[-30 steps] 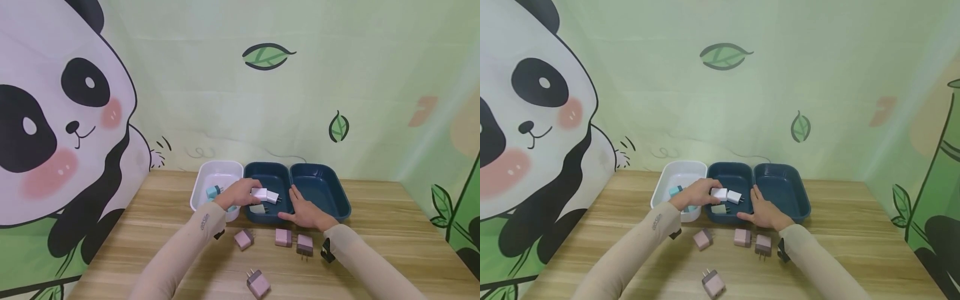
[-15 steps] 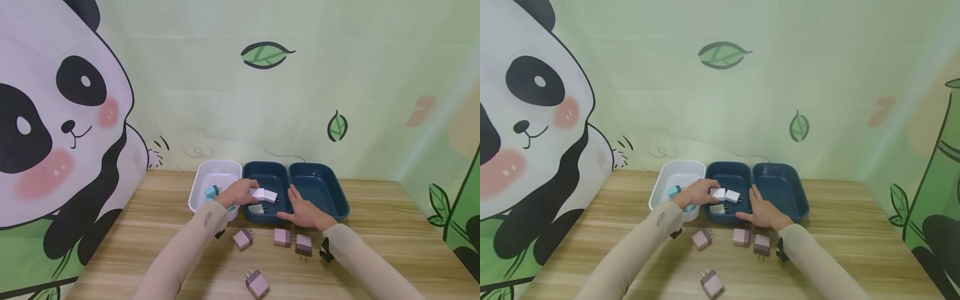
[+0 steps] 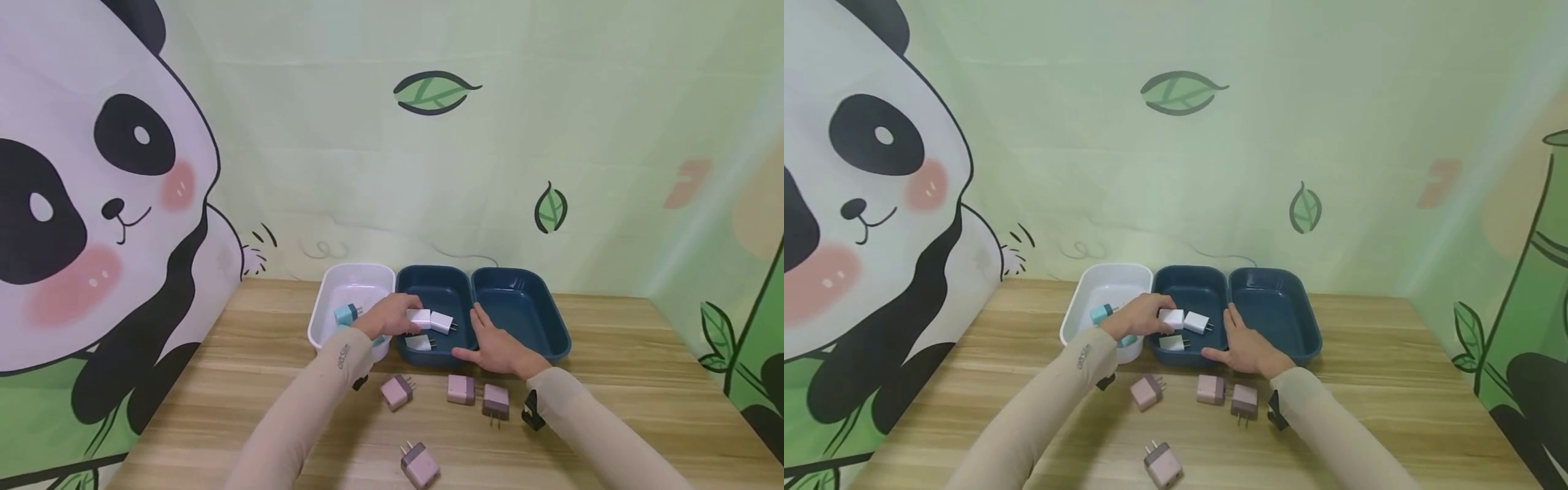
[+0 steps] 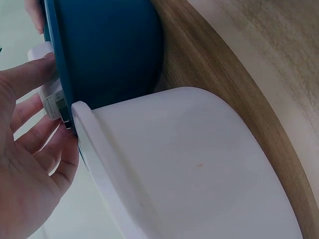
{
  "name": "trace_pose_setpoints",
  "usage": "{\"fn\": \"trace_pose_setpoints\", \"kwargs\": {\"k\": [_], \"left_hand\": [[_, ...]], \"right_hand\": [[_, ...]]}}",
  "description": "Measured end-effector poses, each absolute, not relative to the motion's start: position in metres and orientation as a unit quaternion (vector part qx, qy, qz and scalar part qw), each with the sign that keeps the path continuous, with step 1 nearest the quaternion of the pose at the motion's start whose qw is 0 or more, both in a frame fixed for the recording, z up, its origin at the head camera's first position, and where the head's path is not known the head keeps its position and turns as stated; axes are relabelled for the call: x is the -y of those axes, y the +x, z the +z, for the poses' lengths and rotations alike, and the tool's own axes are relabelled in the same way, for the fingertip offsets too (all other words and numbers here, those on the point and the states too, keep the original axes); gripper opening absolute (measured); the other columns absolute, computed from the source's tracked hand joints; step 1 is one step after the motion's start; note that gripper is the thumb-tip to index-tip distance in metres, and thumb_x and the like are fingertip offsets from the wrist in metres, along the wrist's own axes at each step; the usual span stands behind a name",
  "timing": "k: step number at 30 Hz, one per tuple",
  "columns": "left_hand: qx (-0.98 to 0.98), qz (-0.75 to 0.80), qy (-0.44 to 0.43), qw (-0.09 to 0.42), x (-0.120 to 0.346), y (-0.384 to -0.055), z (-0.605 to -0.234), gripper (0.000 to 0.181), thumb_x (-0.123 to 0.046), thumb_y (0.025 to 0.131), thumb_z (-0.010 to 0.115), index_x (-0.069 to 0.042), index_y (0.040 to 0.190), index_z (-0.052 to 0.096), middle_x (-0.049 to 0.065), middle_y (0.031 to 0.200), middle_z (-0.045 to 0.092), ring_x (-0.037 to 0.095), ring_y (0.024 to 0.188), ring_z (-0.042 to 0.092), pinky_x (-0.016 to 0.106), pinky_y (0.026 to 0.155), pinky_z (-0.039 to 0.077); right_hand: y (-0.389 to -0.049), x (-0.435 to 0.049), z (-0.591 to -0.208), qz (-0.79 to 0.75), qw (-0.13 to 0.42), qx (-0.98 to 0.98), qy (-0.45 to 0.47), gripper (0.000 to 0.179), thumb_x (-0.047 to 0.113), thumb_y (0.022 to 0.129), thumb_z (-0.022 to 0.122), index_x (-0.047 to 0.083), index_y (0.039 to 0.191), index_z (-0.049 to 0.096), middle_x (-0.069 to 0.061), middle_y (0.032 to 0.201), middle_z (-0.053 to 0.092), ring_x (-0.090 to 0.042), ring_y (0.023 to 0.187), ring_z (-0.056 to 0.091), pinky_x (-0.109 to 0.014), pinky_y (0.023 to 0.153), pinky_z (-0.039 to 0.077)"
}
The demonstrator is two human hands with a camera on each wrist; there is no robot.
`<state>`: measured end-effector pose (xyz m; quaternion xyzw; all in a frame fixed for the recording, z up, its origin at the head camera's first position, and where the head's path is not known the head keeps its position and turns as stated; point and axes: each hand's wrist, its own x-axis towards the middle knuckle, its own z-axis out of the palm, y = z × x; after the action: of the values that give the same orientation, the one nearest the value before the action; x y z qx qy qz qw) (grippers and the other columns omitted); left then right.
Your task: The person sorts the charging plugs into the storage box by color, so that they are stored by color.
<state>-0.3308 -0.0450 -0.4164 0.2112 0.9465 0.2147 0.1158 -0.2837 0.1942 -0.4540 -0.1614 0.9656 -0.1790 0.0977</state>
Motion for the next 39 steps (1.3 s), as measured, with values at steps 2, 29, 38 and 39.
{"fn": "trace_pose_setpoints", "kwargs": {"k": [2,29,38,39], "left_hand": [[-0.947,0.215,0.21,0.116,0.045,-0.332,-0.417,0.035,-0.025,0.084,0.073,-0.018,0.117,0.062,0.003,0.111,0.061,0.018,0.091,0.054,0.033,0.084,0.046],[-0.943,0.212,0.237,0.097,0.049,-0.335,-0.417,0.035,-0.014,0.088,0.066,-0.007,0.122,0.06,0.01,0.119,0.061,0.023,0.11,0.055,0.037,0.095,0.043],[-0.93,0.212,0.283,0.1,0.057,-0.307,-0.406,0.035,-0.018,0.089,0.067,-0.01,0.122,0.06,0.011,0.12,0.06,0.025,0.11,0.055,0.038,0.095,0.044],[-0.929,0.208,0.29,0.099,0.058,-0.303,-0.404,0.036,-0.018,0.089,0.067,-0.009,0.122,0.06,0.011,0.12,0.06,0.025,0.11,0.055,0.038,0.095,0.044]], "right_hand": [[-0.284,-0.194,-0.454,-0.179,0.099,-0.965,-0.162,0.109,0.068,0.081,0.055,-0.001,0.15,0.007,-0.015,0.157,-0.004,-0.044,0.132,0.031,-0.056,0.103,0.029],[-0.286,-0.194,-0.456,-0.176,0.098,-0.966,-0.159,0.11,0.069,0.08,0.056,0.0,0.15,0.007,-0.015,0.157,-0.005,-0.044,0.132,0.031,-0.057,0.102,0.03],[-0.285,-0.195,-0.451,-0.177,0.105,-0.965,-0.159,0.111,0.071,0.078,0.055,0.0,0.15,0.009,-0.015,0.157,-0.004,-0.043,0.134,0.026,-0.058,0.103,0.028],[-0.285,-0.195,-0.45,-0.176,0.106,-0.966,-0.159,0.111,0.071,0.078,0.055,0.0,0.15,0.009,-0.016,0.157,-0.004,-0.043,0.135,0.026,-0.058,0.103,0.028]]}}
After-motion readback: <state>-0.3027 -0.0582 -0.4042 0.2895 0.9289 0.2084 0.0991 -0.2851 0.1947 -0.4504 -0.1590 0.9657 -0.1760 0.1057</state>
